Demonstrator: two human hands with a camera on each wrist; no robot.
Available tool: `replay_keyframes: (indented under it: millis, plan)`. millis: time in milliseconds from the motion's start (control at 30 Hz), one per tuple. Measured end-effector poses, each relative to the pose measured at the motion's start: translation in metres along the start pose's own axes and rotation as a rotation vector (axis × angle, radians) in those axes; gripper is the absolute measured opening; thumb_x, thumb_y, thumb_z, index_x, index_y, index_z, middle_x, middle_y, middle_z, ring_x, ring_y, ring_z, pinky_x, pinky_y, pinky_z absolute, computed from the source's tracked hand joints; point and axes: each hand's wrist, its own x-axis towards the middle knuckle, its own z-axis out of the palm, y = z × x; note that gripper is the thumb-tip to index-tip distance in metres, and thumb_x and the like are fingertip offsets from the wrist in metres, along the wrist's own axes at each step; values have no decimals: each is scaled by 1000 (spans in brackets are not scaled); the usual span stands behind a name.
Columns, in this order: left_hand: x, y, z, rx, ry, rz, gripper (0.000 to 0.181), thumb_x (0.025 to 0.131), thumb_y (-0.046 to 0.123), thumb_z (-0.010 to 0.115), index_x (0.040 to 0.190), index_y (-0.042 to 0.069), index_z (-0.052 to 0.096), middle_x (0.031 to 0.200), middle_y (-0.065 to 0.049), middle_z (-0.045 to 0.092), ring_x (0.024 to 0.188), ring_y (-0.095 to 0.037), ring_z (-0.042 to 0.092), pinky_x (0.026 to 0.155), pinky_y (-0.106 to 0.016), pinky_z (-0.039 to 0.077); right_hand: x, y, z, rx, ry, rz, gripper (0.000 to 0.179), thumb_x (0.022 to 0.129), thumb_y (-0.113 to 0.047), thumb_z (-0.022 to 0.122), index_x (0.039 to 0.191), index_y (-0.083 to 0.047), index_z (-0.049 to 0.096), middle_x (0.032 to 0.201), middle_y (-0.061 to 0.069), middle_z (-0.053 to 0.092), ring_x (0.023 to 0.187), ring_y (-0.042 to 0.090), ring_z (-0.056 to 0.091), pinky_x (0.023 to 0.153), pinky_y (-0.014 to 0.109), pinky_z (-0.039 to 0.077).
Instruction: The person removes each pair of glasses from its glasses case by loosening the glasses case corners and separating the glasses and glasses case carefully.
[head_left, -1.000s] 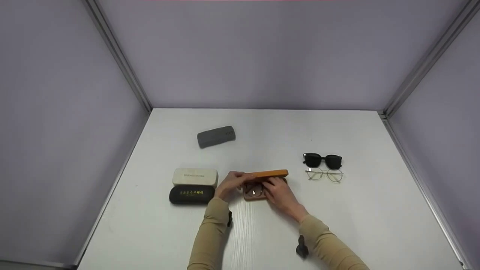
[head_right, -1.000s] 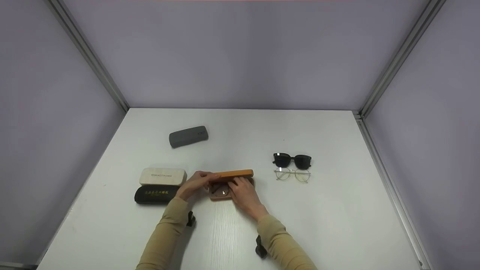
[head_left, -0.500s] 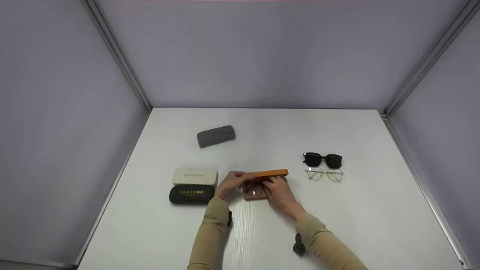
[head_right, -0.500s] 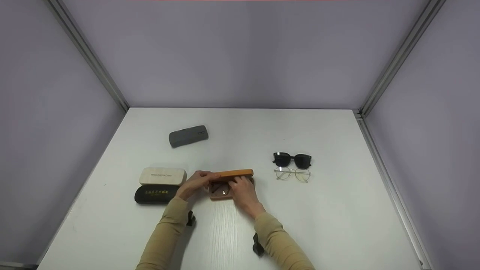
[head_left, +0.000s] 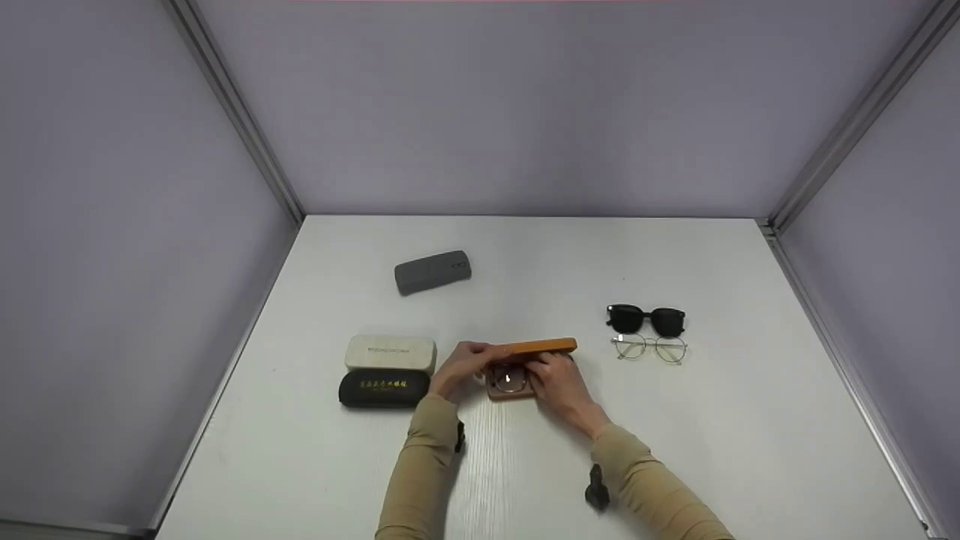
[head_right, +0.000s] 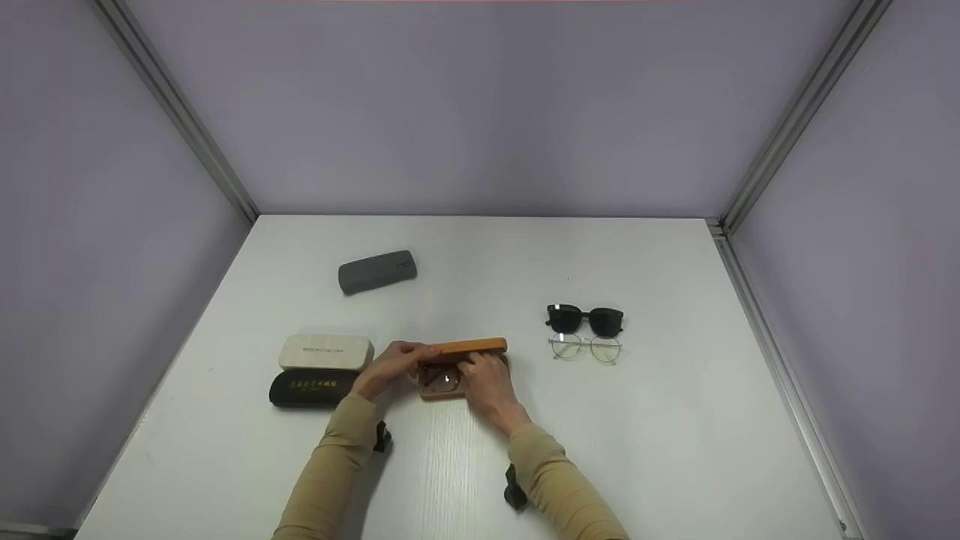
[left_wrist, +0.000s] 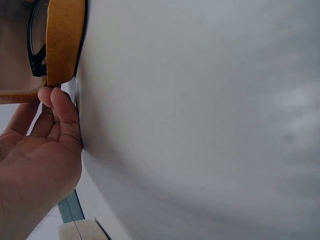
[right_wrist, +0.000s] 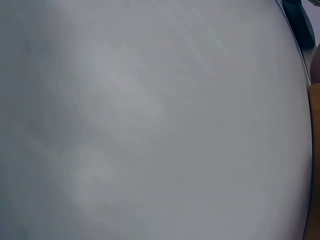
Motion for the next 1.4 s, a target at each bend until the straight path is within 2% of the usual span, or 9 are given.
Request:
replay_keyframes:
  millis: [133, 367, 600, 800, 1000, 1200, 1400]
  plan:
    - [0, 0, 0, -25, -5, -12, 45, 88, 49, 72, 107, 8, 76, 88, 2, 66, 75, -12, 51, 68, -28, 41, -1, 0, -1, 17, 16, -9, 7, 84, -4, 76, 91, -5, 79, 90, 7, 72, 82, 25, 70, 75, 39, 58]
    - [-1, 1, 0, -27, -17, -15, 43, 88, 50, 72, 104, 10, 76, 81, 3, 62, 75, -15, 50, 69, -31, 42, -5, 2, -1, 11, 90, -71, 7, 81, -1, 78, 87, -4, 78, 86, 4, 67, 78, 21, 66, 72, 36, 57]
    - [-2, 3, 0, -16, -1, -18, 45, 88, 50, 73, 108, 11, 77, 89, 3, 66, 77, -14, 51, 70, -30, 42, -8, 4, -4, 48, 156, -116, 9, 78, 2, 81, 85, -3, 78, 84, 5, 66, 78, 20, 65, 72, 34, 56]
    - [-2, 3, 0, 3, 5, -19, 44, 88, 51, 72, 103, 11, 78, 85, 3, 66, 75, -13, 51, 69, -29, 43, -12, 5, -9, 73, 199, -142, 12, 76, 2, 83, 85, -3, 78, 85, 5, 66, 80, 19, 65, 72, 34, 56]
    - [-2, 2, 0, -36, -8, -36, 46, 87, 51, 74, 107, 10, 77, 97, -1, 70, 82, -14, 53, 70, -30, 43, -15, 6, -13, 89, 227, -167, 17, 73, 5, 84, 87, -2, 78, 87, 6, 67, 83, 20, 65, 74, 33, 57]
    - [-3, 1, 0, -37, -17, -36, 47, 87, 52, 74, 109, 11, 76, 103, -3, 71, 87, -16, 55, 73, -32, 44, -18, 8, -18, 102, 251, -198, 20, 72, 6, 85, 89, -1, 78, 92, 9, 68, 88, 22, 66, 78, 34, 58]
    - [-4, 2, -2, -31, -18, -11, 40, 89, 48, 73, 100, 10, 75, 95, -5, 67, 81, -17, 52, 71, -33, 46, -22, 9, -23, 106, 263, -218, 23, 69, 5, 87, 89, -1, 78, 94, 13, 69, 92, 26, 68, 79, 35, 59]
